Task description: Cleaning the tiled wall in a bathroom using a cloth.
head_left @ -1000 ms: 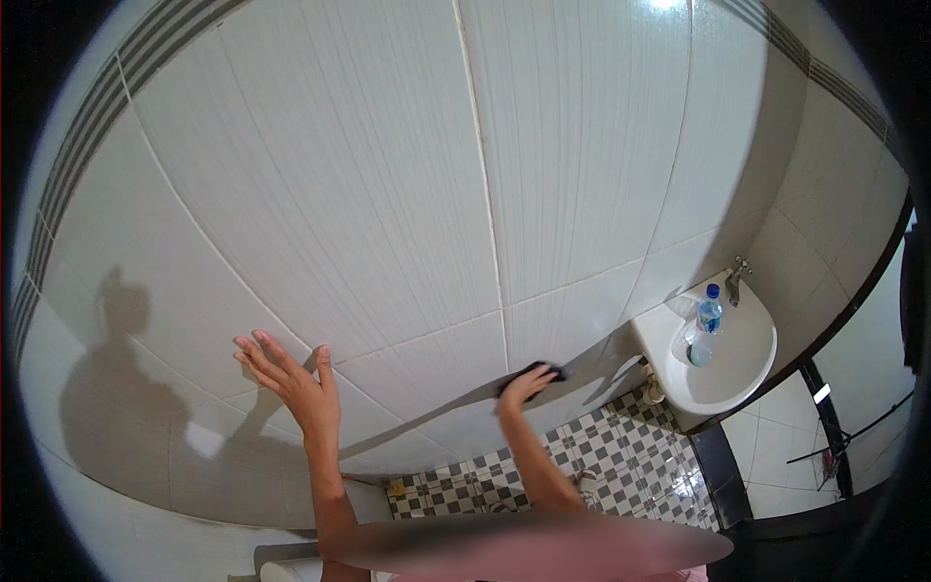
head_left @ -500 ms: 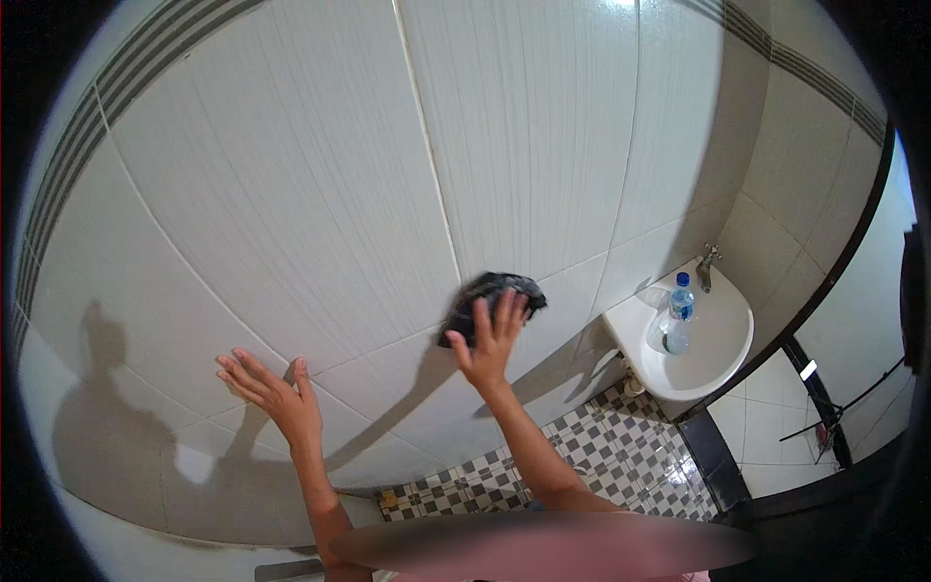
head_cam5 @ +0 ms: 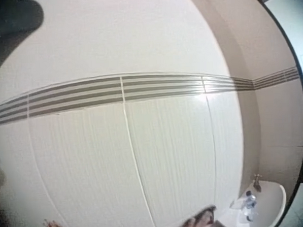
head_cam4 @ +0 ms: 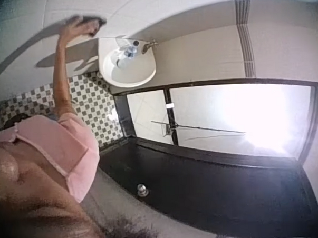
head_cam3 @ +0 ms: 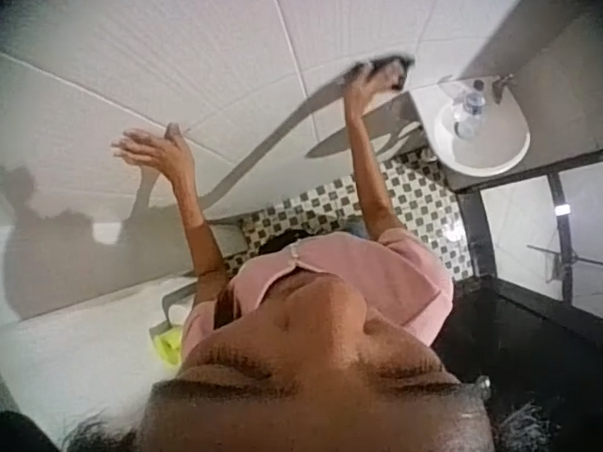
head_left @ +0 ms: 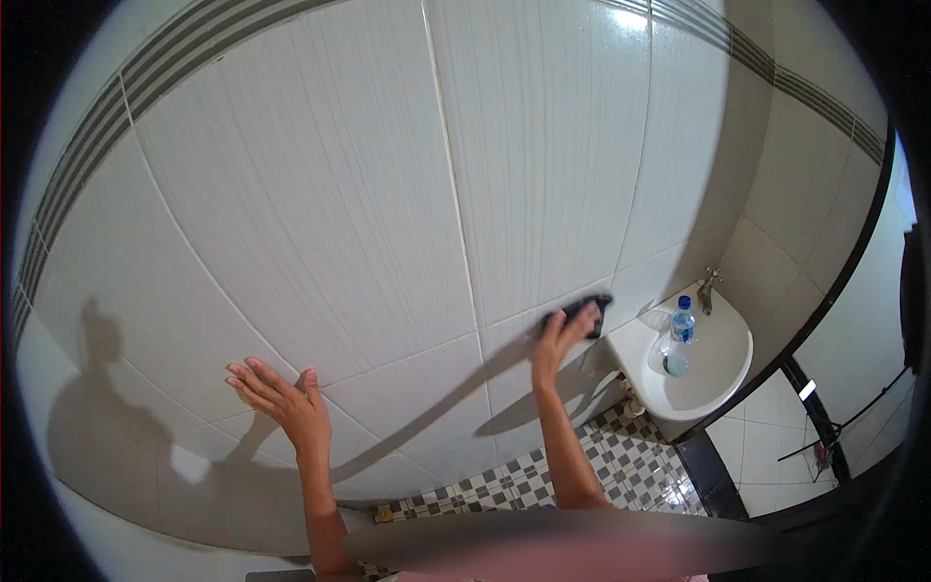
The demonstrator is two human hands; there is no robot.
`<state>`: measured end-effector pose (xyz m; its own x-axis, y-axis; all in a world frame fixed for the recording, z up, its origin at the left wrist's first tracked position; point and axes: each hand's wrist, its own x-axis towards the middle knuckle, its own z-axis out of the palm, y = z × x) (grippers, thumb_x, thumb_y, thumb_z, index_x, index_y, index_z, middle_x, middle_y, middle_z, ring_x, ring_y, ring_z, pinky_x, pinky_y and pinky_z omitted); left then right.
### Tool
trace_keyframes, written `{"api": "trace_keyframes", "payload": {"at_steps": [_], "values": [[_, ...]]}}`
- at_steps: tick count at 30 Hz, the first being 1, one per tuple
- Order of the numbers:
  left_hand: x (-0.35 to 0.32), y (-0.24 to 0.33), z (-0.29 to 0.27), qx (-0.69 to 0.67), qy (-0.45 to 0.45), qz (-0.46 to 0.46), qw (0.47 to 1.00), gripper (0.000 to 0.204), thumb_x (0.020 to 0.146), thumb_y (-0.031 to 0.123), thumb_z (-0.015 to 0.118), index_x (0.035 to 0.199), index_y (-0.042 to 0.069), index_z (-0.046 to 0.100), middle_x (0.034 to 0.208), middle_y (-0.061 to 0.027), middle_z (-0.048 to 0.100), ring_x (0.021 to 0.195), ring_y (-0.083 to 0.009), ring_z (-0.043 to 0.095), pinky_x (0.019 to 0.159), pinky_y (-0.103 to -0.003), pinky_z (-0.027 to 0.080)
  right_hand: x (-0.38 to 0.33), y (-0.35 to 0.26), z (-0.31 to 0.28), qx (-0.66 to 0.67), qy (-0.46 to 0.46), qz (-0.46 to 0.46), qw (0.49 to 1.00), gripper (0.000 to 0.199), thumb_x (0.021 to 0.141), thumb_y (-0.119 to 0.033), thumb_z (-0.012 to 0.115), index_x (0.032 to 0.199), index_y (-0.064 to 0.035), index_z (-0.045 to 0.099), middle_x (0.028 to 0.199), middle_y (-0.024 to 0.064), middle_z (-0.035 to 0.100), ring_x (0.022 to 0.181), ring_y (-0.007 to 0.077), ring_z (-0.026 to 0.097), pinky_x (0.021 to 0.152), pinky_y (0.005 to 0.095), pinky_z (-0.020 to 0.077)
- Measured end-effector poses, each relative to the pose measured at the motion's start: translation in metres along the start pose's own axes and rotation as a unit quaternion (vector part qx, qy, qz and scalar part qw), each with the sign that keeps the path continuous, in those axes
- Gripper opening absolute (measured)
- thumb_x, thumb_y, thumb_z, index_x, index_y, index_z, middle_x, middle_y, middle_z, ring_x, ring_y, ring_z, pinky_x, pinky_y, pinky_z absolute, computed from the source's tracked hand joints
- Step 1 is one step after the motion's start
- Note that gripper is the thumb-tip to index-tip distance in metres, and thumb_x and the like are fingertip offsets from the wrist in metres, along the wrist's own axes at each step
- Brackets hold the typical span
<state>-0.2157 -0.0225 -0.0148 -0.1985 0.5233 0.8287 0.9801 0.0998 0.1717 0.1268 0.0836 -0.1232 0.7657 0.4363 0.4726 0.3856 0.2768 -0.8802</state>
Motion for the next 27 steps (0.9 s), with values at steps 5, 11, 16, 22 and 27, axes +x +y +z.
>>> {"api": "trace_keyframes", "payload": {"at_steps": [5, 11, 16, 22, 27], "values": [[0.003, 0.003, 0.0, 0.014, 0.005, -0.003, 1.0, 0.082, 0.092, 0.043, 0.044, 0.143, 0.002, -0.004, 0.149, -0.0206, -0.012, 0.136, -0.0394, -0.012, 0.108, -0.056, 0.005, 0.003, -0.14, 0.007, -0.02, -0.164, -0.38, 0.91, 0.068, 0.079, -0.042, 0.063, 0.139, -0.0233, 0.037, 0.15, 0.0164, 0.012, 0.137, 0.0417, 0.005, 0.106, 0.0595, 0.0039], [-0.003, -0.005, 0.003, 0.006, -0.009, -0.045, 0.999, 0.081, 0.091, 0.051, 0.039, 0.145, 0.008, -0.005, 0.15, -0.0152, -0.014, 0.137, -0.0341, -0.016, 0.106, -0.059, -0.001, 0.062, -0.126, 0.003, -0.082, -0.115, -0.512, 0.847, 0.061, 0.072, -0.057, 0.063, 0.126, -0.031, 0.053, 0.148, 0.0115, 0.025, 0.137, 0.0367, 0.015, 0.105, 0.06, -0.0004], [-0.005, -0.007, 0.008, 0.01, -0.043, -0.05, 0.998, 0.084, 0.091, 0.05, 0.04, 0.143, 0.004, -0.008, 0.147, -0.0204, -0.019, 0.135, -0.0383, -0.021, 0.105, -0.06, -0.007, 0.215, -0.117, -0.021, -0.023, 0.093, -0.405, 0.909, 0.055, 0.085, -0.031, 0.058, 0.135, -0.0144, 0.042, 0.146, 0.0173, 0.026, 0.134, 0.0407, 0.02, 0.108, 0.0499, 0.0135], [-0.002, -0.005, 0.008, -0.017, -0.053, -0.043, 0.998, 0.083, 0.092, 0.051, 0.035, 0.143, 0.004, -0.01, 0.146, -0.0218, -0.02, 0.133, -0.0395, -0.024, 0.103, -0.06, -0.011, 0.273, -0.148, -0.017, 0.0, 0.177, -0.241, 0.954, 0.056, 0.09, -0.044, 0.048, 0.137, -0.0143, 0.04, 0.144, 0.0182, 0.029, 0.133, 0.0399, 0.021, 0.109, 0.0466, 0.0154], [-0.001, -0.013, 0.012, -0.002, -0.039, -0.044, 0.998, 0.083, 0.091, 0.05, 0.038, 0.143, 0.006, -0.01, 0.147, -0.0207, -0.019, 0.134, -0.039, -0.022, 0.103, -0.06, -0.011, 0.105, -0.22, 0.029, 0.005, 0.02, -0.409, 0.912, 0.062, 0.08, -0.042, 0.061, 0.136, -0.0215, 0.042, 0.148, 0.0149, 0.021, 0.137, 0.0411, 0.011, 0.103, 0.0623, 0.0064]]}}
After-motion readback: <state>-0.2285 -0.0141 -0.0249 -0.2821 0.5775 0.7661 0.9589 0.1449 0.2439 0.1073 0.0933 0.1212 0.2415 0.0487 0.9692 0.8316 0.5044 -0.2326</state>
